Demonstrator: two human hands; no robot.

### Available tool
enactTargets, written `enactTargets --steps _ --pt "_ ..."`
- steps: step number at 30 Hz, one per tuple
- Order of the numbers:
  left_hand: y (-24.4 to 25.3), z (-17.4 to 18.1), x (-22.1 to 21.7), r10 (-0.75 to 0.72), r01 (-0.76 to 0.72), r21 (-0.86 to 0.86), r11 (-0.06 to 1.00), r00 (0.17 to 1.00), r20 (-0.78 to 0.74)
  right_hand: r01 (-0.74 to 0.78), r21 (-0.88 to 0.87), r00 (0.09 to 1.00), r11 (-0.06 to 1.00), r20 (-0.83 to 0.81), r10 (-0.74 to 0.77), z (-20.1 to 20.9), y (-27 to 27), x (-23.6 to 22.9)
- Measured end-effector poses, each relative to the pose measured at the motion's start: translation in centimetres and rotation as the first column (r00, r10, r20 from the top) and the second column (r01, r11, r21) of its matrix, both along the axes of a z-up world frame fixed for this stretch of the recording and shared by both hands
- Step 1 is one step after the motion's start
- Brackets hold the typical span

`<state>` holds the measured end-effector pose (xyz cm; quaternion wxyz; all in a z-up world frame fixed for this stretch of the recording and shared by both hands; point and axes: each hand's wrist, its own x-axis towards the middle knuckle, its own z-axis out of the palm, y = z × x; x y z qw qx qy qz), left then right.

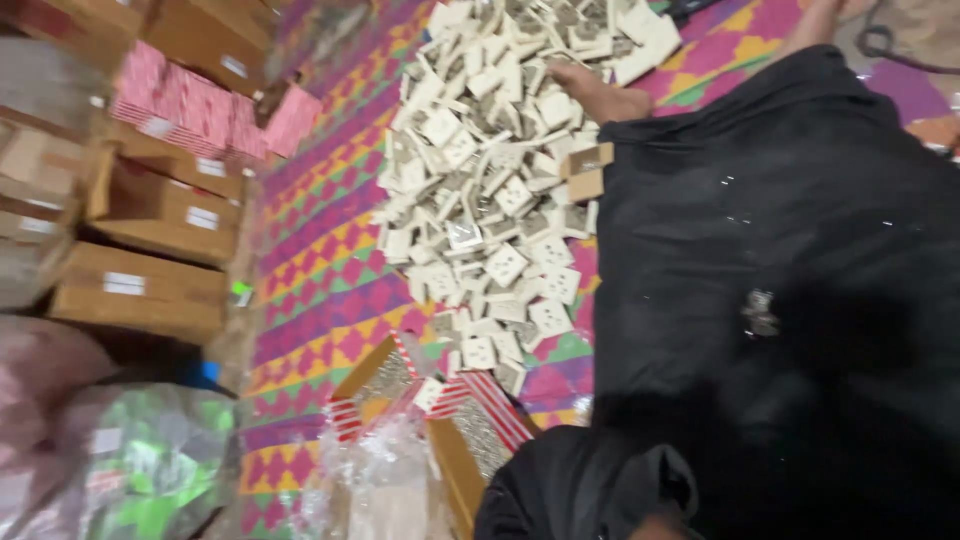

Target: The person sits on the floor and repeatedly picks up small metal pins, inserting them into white plastic electrical socket housings. The person handles the components by hand, working on a pile of sockets and a box of pins on a colorful mat.

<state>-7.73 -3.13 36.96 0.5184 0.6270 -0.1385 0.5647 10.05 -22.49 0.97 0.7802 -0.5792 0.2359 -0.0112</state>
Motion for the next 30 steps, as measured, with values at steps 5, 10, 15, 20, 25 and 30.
enactTargets --steps 5,10,15,20,25,30 --pt "-0.9 -4.5 0.0 0.004 -0.004 -0.001 1.0 0.999 -0.034 -0.013 -0.01 0.999 1.0 -0.036 0.013 1.1 -5.1 -3.6" --pt "0.2 -8.0 1.1 0.013 -0.008 0.129 0.992 0.999 -0.04 -0.038 0.06 0.999 0.997 -0.016 0.039 3.5 -6.4 -3.6" --pt "3.4 -12.0 4.1 0.038 0.208 0.369 0.906 0.827 -0.561 -0.06 0.192 0.997 0.98 0.059 0.049 6.8 -6.2 -4.3" --pt "2.2 -21.3 7.6 0.041 0.532 0.261 0.805 0.389 -0.92 -0.117 0.415 0.99 0.902 0.12 0.074 9.8 -5.4 -2.2" --pt "1.6 -30.6 7.6 0.33 0.656 0.554 0.513 0.446 -0.832 -0.504 -0.044 0.843 0.863 0.193 0.502 7.2 1.2 -5.5" --pt "1.6 -36.0 8.0 0.381 0.624 0.66 0.419 0.539 -0.751 -0.427 0.342 0.851 0.837 -0.16 0.5 1.4 4.8 -6.3"
